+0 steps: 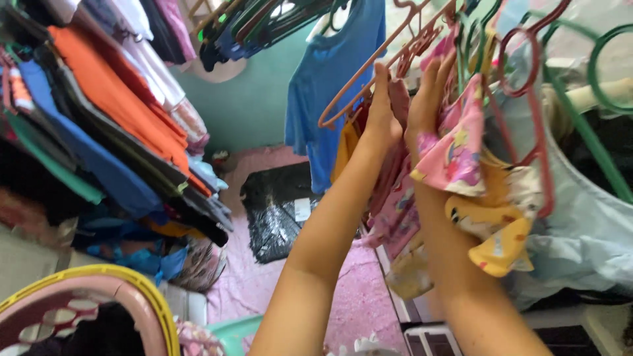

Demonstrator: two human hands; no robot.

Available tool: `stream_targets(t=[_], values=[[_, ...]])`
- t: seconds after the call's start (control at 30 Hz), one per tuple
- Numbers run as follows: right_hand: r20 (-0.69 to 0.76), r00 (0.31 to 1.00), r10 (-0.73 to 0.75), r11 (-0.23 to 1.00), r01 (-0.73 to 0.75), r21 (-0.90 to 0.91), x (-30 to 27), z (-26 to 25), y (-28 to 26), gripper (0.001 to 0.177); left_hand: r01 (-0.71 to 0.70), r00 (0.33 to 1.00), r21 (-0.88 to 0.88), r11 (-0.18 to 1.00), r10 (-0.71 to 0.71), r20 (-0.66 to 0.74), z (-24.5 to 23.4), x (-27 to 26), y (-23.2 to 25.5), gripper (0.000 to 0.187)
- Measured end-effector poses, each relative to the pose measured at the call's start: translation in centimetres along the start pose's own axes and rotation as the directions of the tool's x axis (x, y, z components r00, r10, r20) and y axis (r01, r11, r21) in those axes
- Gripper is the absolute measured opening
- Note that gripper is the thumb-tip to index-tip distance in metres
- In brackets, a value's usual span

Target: The person takes various clothing items from a laundry basket, shakes them out, and hangs them on a drying rack or hangers. The items include small garments like socks and underwear, as well as shirts and pants, which are hung on a multi-armed drying rack or placed on hangers and hung on a rod.

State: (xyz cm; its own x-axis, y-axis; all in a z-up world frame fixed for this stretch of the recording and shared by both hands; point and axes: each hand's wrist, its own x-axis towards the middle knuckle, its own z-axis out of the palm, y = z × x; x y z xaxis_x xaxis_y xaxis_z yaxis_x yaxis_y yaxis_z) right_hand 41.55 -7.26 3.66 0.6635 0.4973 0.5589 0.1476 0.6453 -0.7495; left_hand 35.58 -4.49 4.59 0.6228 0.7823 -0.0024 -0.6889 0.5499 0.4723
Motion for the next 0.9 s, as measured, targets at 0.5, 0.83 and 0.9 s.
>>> stream_targets(t=[0.5,0.83,0.9], values=[[-0.275,0.954,-0.122,0.910,-0.003,-0.415,0.8,-4.9,-4.0,0.058,-0.420,0.899,-0.045,0.906,0.409,-0.158,-0.6,9.4,-1.9,0.020],[-0.069,0.950,0.304,0.886,-0.309,-0.346,1.6,-0.2,-4.1,0.091,-0.705,0.503,0.416,0.574,0.818,-0.278,0.3,-6.4,9.5,0.054],[-0.041,0.905,0.424,0.887,-0.424,-0.181,2.4,0.6,-2.9,0.107,-0.754,0.482,0.395,0.525,0.851,-0.211,-0.6,-7.1,11.3,0.050]])
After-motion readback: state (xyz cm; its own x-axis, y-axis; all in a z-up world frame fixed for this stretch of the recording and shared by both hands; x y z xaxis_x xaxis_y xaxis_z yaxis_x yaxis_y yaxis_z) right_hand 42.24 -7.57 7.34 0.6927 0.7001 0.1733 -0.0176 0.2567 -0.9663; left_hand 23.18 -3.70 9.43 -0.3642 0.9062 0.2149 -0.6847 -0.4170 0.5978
